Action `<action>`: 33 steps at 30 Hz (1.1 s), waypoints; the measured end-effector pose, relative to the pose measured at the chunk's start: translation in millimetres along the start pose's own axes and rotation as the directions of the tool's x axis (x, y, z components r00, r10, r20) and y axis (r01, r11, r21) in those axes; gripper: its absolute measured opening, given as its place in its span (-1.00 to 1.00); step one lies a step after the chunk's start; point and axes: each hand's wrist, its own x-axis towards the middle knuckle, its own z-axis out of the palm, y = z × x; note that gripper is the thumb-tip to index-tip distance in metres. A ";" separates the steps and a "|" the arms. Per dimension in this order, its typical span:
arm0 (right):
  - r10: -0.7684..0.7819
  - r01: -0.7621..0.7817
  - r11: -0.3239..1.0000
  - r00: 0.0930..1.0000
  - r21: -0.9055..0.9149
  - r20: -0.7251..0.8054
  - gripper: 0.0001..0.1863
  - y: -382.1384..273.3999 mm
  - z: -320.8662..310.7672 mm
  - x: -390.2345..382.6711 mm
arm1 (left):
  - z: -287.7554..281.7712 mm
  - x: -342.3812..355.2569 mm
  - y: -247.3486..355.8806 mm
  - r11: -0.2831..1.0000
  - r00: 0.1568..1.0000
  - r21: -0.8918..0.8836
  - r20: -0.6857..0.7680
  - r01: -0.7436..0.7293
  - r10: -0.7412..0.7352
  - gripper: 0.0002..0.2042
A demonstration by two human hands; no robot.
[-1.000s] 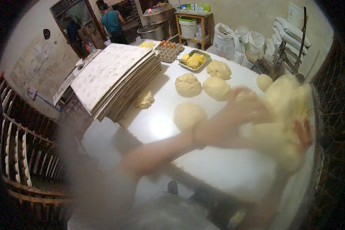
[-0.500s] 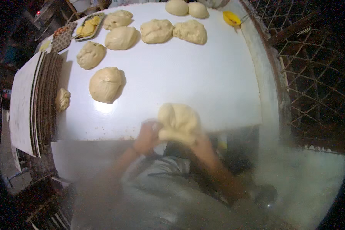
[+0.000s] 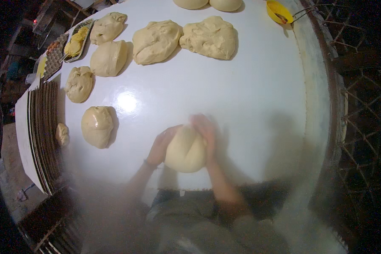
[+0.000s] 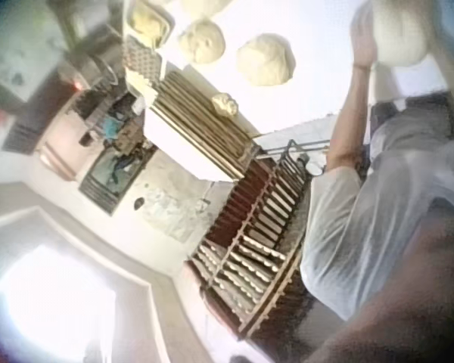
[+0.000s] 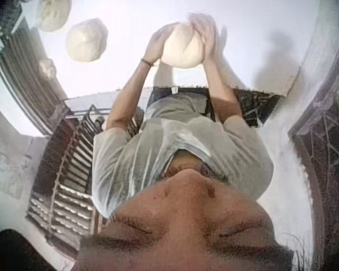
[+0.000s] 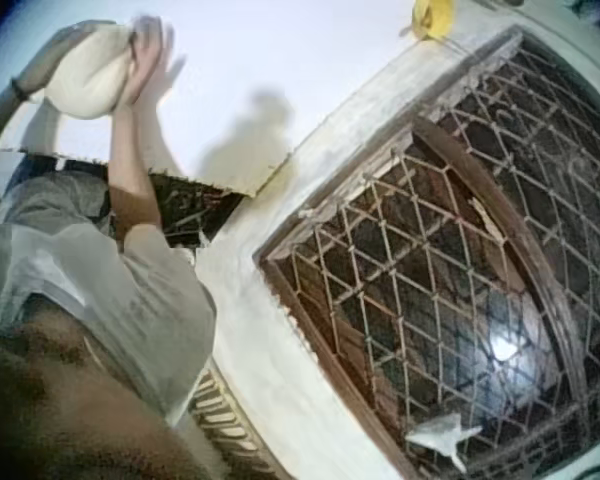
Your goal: The person kneads dough by hand on a white table, pulling, folding, and rolling it into smooth round shapes and placing them in a row.
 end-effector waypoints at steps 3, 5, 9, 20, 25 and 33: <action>0.357 -0.449 0.856 0.872 0.257 0.334 -0.27 -29.3 -5.2 86.1 | 10.8 40.3 14.3 0.957 0.973 -0.203 -0.062 0.205 -0.222 -0.37; 0.478 -0.462 0.878 0.862 -0.125 0.168 -0.36 -56.8 -17.1 142.7 | 7.7 70.9 38.2 0.971 0.974 0.121 -0.119 0.207 -0.193 -0.35; -0.022 0.044 0.913 0.998 -0.406 0.059 -0.34 -103.7 -65.1 186.6 | 0.7 113.6 77.0 0.887 0.882 0.437 -0.345 -0.152 0.321 -0.34; 0.363 -0.267 0.928 0.802 -0.258 0.475 -0.35 -49.0 -3.3 111.9 | 4.2 66.5 26.4 0.992 0.995 0.110 -0.077 -0.055 0.064 -0.35; 0.328 -0.014 0.852 0.794 -0.524 0.512 -0.47 -2.4 27.0 -38.6 | -38.4 -104.2 -38.2 0.944 0.975 0.250 -0.002 -0.215 0.222 -0.30; 0.005 0.490 0.286 0.859 -0.823 0.513 -0.67 28.0 80.9 -108.2 | -75.6 -132.0 -83.3 0.595 0.973 0.774 0.122 -0.216 0.195 -0.07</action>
